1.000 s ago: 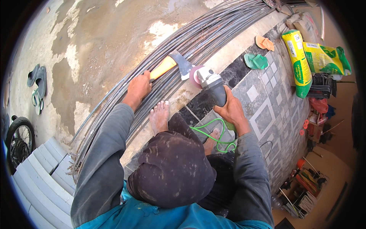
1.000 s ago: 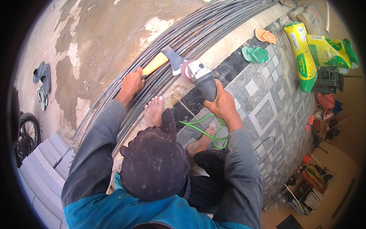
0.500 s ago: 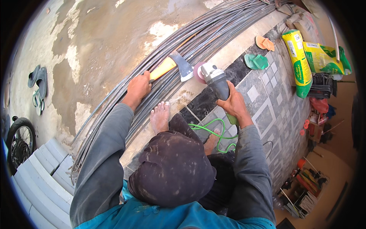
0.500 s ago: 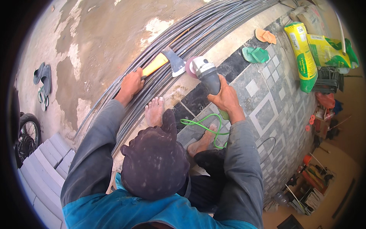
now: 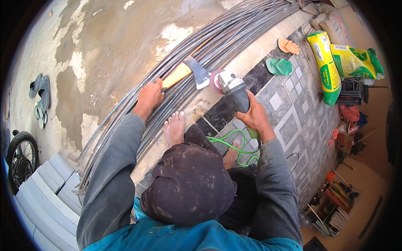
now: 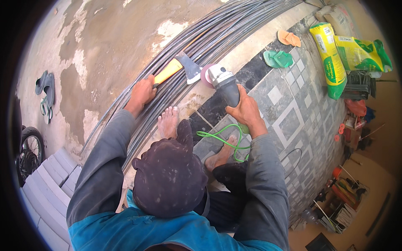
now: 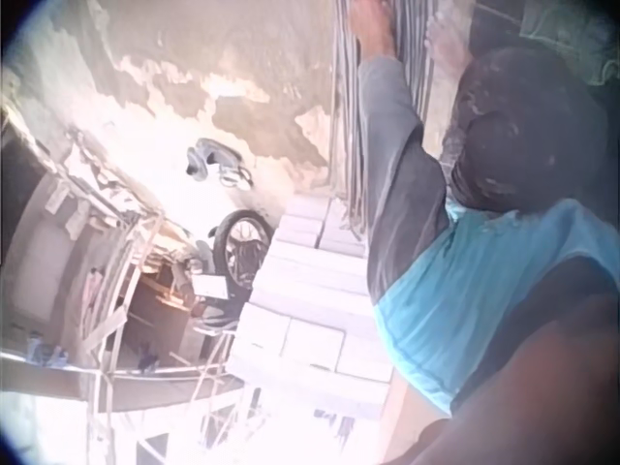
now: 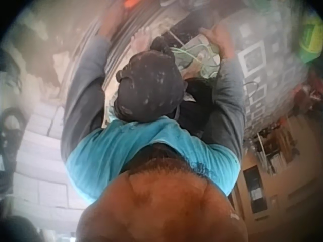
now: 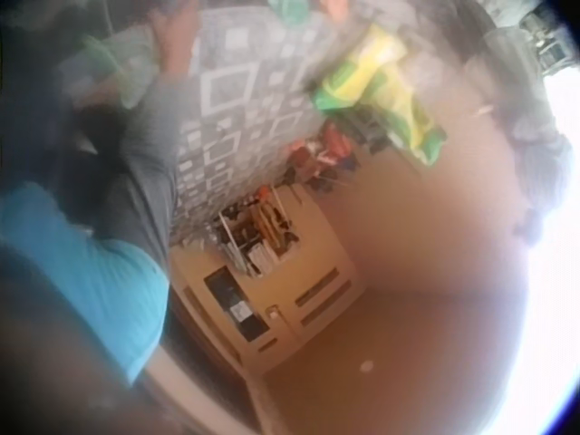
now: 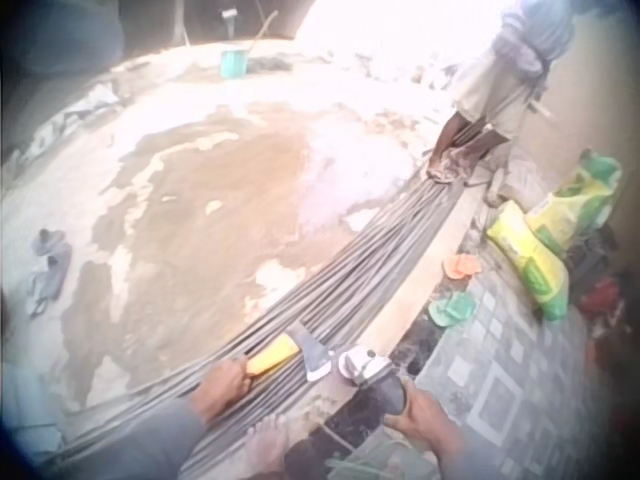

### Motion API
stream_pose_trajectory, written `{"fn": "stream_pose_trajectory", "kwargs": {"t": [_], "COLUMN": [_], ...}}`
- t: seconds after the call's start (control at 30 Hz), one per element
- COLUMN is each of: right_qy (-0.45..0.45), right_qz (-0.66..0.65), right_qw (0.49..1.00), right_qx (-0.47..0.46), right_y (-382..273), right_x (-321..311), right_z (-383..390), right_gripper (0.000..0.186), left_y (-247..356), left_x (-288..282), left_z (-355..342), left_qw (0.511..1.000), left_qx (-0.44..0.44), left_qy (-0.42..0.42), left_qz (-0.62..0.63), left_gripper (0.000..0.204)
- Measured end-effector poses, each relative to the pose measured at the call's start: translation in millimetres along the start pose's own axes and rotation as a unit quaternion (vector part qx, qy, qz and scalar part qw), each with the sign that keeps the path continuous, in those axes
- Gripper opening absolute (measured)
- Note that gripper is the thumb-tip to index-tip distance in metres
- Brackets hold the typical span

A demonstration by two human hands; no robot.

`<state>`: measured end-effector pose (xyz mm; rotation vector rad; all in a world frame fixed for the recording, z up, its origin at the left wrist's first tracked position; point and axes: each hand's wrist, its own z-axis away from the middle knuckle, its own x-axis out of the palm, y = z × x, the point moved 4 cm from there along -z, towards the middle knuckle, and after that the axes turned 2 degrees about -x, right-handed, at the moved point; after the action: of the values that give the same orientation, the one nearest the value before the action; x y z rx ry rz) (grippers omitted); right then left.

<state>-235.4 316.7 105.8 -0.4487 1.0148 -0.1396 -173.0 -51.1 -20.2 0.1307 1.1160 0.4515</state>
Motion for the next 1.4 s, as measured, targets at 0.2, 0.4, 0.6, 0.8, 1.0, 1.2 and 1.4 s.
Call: {"fn": "stream_pose_trajectory", "kwargs": {"t": [0.2,0.4,0.6,0.8,1.0,1.2,1.4], "right_qy": [-0.045,-0.011,-0.040,0.001,-0.039,0.035,0.021], "right_qz": [0.018,0.002,0.012,-0.005,0.005,-0.009,0.016], "right_qw": [0.997,1.000,0.997,1.000,0.997,0.999,0.999], "right_qx": [-0.052,-0.010,-0.068,-0.012,-0.059,0.008,-0.022], "right_y": [-19.7,-2.0,-13.2,3.4,-7.6,21.6,-10.3], "right_x": [14.4,2.6,14.0,-0.7,13.6,-5.6,-21.1], "right_z": [19.6,-1.8,17.0,-0.8,17.9,-4.9,17.3], "right_gripper": [0.091,0.088,0.089,0.088,0.091,0.093,0.090], "left_y": [-5.3,-2.7,-5.6,-2.7,-4.5,-1.0,-5.5], "left_x": [3.2,3.4,3.5,3.1,1.4,1.1,1.4], "left_z": [-2.4,-3.0,-1.3,-2.8,-2.8,-2.9,-3.1], "left_qw": [1.000,1.000,1.000,1.000,1.000,1.000,1.000], "left_qx": [-0.005,0.000,-0.001,-0.001,-0.004,0.008,0.008], "left_qy": [-0.009,-0.007,-0.006,-0.003,-0.005,0.009,0.015], "left_qz": [-0.001,0.004,0.009,0.006,0.009,0.004,0.004], "left_gripper": [0.039,0.038,0.037,0.036,0.037,0.036,0.036]}}
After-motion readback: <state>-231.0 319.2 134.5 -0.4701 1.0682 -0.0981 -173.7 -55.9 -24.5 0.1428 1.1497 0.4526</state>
